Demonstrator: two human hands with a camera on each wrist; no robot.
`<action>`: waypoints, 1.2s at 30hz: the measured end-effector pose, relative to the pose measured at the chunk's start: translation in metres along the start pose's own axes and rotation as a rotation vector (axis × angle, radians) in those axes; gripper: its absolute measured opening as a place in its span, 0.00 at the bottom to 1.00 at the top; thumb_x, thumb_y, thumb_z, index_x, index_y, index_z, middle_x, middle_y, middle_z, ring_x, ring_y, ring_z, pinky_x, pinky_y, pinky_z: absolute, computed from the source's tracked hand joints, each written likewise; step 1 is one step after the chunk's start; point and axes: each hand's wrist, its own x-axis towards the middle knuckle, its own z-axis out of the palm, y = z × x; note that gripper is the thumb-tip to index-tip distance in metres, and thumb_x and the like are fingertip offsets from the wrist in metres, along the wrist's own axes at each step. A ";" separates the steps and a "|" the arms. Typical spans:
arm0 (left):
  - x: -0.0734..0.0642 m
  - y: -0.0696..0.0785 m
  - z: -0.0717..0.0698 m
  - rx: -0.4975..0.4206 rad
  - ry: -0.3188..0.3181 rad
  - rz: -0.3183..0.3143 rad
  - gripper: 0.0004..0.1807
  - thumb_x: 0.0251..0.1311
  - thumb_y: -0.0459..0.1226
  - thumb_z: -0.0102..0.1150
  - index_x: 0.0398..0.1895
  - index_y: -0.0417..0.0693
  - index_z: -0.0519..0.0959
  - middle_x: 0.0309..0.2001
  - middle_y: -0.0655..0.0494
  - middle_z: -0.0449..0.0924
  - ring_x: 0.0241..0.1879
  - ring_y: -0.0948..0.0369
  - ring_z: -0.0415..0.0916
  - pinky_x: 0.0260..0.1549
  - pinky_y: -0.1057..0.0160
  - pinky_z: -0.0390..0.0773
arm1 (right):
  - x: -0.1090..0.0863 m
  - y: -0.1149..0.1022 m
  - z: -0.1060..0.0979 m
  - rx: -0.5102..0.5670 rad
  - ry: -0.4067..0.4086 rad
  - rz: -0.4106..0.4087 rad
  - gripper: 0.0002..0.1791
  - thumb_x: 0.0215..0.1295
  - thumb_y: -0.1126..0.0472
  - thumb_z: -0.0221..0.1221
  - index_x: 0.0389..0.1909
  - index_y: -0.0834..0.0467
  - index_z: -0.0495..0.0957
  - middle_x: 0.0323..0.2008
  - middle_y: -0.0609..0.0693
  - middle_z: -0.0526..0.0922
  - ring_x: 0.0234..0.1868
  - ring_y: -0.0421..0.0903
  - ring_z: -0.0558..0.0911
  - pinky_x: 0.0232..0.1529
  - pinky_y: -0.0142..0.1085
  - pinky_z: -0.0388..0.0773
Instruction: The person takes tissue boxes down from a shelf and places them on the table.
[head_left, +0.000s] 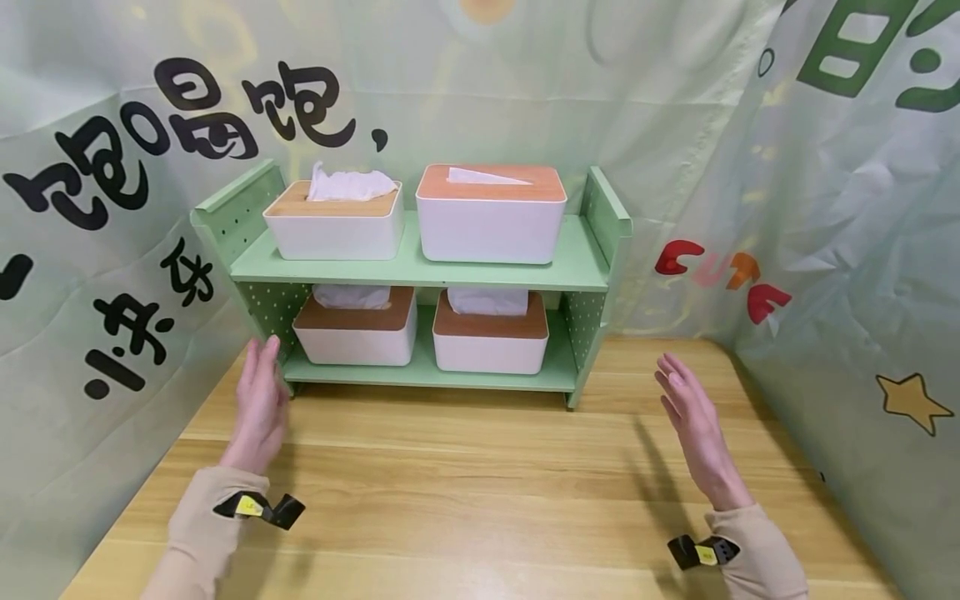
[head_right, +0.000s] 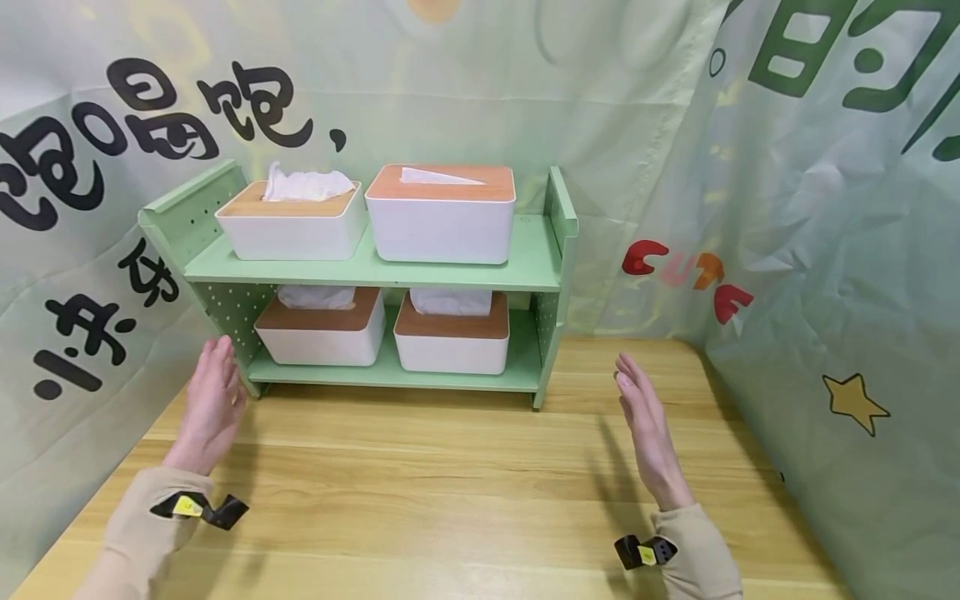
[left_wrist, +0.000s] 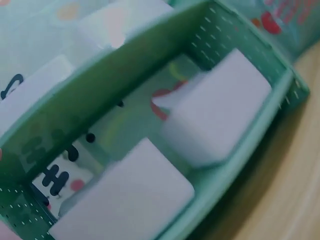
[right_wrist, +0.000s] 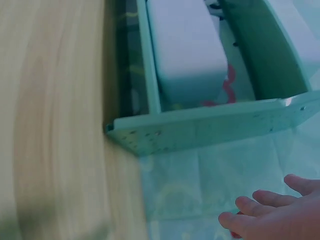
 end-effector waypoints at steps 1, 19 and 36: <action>0.000 0.003 0.000 -0.051 -0.010 -0.007 0.44 0.73 0.61 0.42 0.77 0.79 0.24 0.79 0.76 0.16 0.76 0.79 0.38 0.79 0.63 0.21 | 0.000 -0.002 0.001 0.012 -0.006 -0.010 0.34 0.82 0.47 0.35 0.81 0.55 0.41 0.82 0.56 0.44 0.79 0.37 0.53 0.77 0.22 0.53; 0.008 0.055 -0.001 -0.333 0.031 0.016 0.49 0.71 0.48 0.56 0.79 0.77 0.30 0.80 0.80 0.34 0.43 0.81 0.59 0.77 0.71 0.26 | 0.011 -0.037 0.019 0.071 -0.031 -0.121 0.32 0.82 0.53 0.38 0.80 0.60 0.45 0.79 0.55 0.53 0.75 0.37 0.59 0.76 0.24 0.59; 0.030 0.088 -0.005 -0.315 0.179 0.097 0.48 0.63 0.37 0.67 0.81 0.59 0.49 0.73 0.67 0.58 0.71 0.76 0.54 0.77 0.77 0.42 | 0.025 -0.076 0.042 0.155 -0.025 -0.239 0.27 0.80 0.57 0.43 0.76 0.57 0.58 0.71 0.46 0.67 0.72 0.39 0.66 0.72 0.27 0.66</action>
